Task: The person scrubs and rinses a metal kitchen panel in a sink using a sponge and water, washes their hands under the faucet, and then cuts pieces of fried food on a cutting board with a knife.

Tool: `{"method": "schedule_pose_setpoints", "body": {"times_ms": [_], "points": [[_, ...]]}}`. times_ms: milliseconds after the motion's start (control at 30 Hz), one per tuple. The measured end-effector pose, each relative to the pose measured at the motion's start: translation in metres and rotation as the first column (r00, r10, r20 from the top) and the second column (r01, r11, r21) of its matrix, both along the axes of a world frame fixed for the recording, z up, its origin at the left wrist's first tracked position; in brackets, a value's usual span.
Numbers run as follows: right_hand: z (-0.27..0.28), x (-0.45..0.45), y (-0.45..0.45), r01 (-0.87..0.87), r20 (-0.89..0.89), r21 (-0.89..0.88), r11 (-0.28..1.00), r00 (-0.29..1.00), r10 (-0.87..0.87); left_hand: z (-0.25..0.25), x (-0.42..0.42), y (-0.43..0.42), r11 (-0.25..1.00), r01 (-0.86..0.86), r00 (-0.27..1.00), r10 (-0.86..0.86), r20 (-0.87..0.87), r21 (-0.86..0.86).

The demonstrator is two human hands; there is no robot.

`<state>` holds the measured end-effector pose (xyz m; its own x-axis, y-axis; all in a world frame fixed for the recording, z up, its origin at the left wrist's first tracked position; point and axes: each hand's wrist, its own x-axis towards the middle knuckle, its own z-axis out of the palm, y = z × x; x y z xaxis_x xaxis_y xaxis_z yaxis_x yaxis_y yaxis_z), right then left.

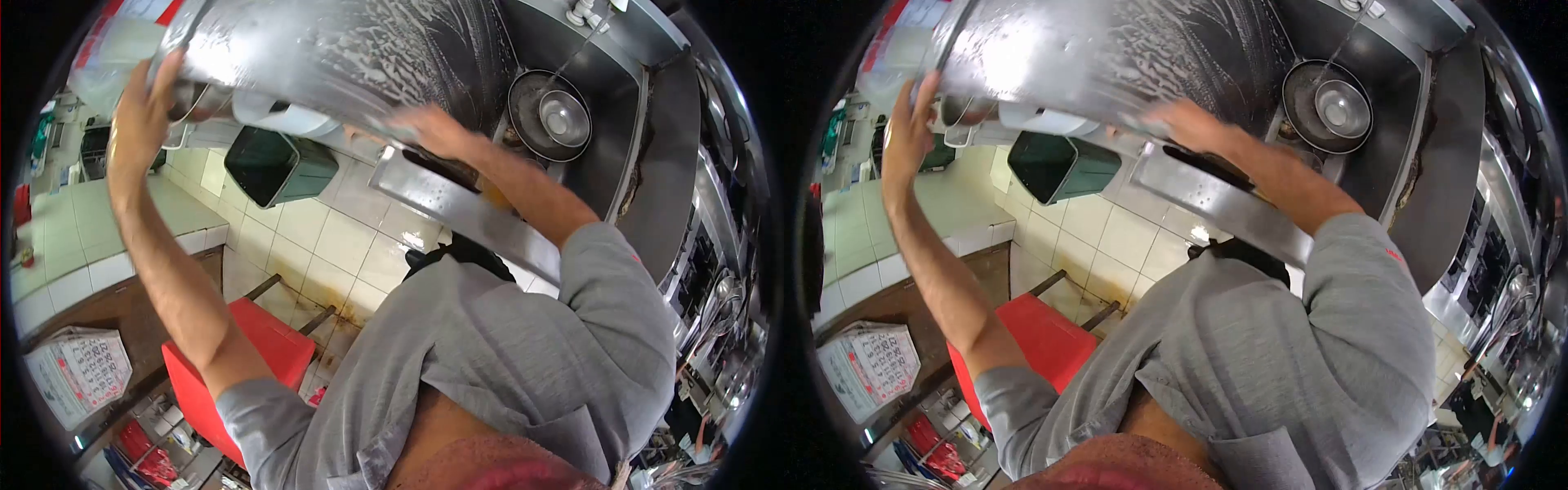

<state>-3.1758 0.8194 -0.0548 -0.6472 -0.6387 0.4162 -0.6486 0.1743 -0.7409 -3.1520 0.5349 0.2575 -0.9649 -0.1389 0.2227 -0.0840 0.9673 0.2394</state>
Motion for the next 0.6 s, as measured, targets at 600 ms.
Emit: {"method": "schedule_pose_setpoints", "body": {"times_ms": [600], "points": [[-0.279,-0.054,0.136,0.560,0.482,0.793,0.239,-0.337,-0.809,-0.005,0.006,0.013,0.981,-0.193,0.980,0.192,-0.044,-0.014]]}}
